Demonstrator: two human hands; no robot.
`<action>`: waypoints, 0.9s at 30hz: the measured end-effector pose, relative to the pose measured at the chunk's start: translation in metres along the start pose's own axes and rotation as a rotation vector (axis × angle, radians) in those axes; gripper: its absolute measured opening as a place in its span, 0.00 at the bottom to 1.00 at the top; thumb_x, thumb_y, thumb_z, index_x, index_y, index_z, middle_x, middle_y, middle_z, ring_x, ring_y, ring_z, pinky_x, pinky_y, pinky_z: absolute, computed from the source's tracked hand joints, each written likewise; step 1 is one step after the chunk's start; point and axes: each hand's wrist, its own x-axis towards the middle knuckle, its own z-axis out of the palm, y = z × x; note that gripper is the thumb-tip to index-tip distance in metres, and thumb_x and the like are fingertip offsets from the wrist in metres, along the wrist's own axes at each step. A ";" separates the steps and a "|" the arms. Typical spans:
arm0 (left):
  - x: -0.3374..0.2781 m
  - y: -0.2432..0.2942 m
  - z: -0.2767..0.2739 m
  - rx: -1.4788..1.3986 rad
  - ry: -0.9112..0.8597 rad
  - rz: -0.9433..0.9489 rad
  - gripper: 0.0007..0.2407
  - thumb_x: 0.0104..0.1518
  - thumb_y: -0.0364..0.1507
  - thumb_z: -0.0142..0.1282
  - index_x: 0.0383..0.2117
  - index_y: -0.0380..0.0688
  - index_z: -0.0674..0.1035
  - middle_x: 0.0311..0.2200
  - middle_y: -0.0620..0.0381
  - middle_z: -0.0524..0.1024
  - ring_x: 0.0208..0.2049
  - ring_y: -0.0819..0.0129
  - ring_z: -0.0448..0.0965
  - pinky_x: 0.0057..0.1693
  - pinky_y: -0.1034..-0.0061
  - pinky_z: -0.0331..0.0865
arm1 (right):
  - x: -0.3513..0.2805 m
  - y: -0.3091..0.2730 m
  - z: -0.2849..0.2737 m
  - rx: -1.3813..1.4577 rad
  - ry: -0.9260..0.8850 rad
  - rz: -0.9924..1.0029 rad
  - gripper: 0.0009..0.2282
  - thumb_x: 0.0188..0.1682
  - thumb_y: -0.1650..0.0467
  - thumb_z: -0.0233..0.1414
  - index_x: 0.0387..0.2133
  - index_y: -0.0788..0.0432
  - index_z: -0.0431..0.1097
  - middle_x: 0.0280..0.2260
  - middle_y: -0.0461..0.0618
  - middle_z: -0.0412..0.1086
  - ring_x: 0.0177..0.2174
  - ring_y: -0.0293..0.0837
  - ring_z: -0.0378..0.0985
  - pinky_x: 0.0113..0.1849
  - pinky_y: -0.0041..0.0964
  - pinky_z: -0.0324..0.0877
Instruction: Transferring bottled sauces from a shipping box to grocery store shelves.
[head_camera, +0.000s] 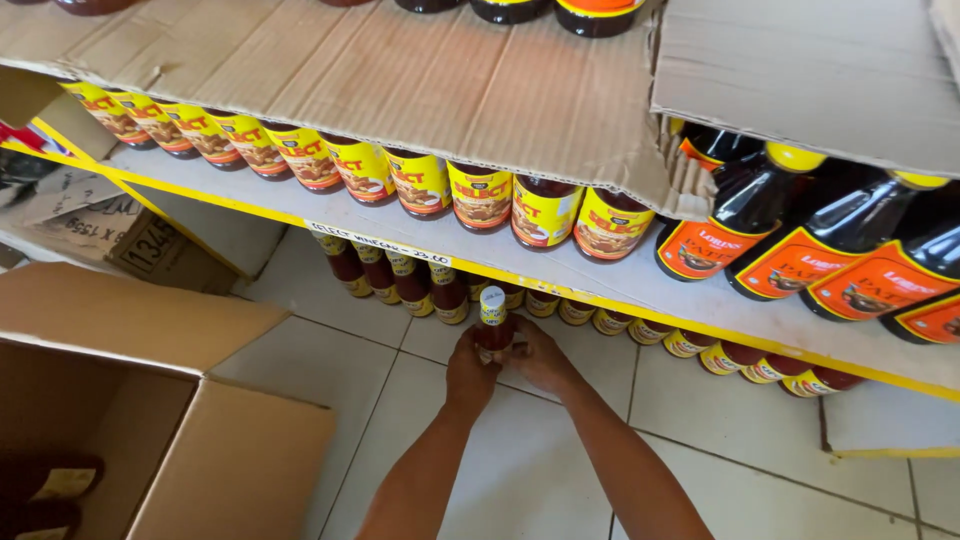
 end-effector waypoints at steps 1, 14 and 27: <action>0.003 0.004 -0.002 0.002 -0.001 -0.007 0.29 0.44 0.23 0.69 0.56 0.39 0.70 0.50 0.44 0.78 0.52 0.50 0.78 0.55 0.64 0.72 | 0.004 0.003 0.000 0.002 -0.004 0.005 0.29 0.41 0.72 0.64 0.58 0.57 0.63 0.53 0.50 0.70 0.49 0.46 0.77 0.49 0.42 0.75; 0.022 0.012 -0.010 -0.112 0.005 -0.025 0.29 0.48 0.19 0.64 0.60 0.40 0.66 0.53 0.43 0.76 0.55 0.50 0.76 0.57 0.64 0.70 | 0.029 0.009 0.011 -0.146 0.112 -0.100 0.25 0.41 0.70 0.65 0.53 0.59 0.66 0.49 0.51 0.71 0.49 0.45 0.75 0.50 0.42 0.71; 0.035 -0.024 0.017 -0.118 0.127 0.004 0.26 0.46 0.18 0.68 0.54 0.37 0.70 0.52 0.46 0.72 0.53 0.56 0.76 0.58 0.67 0.71 | 0.044 0.019 0.015 0.088 0.127 -0.148 0.30 0.41 0.71 0.63 0.59 0.59 0.61 0.51 0.50 0.72 0.50 0.42 0.75 0.51 0.38 0.71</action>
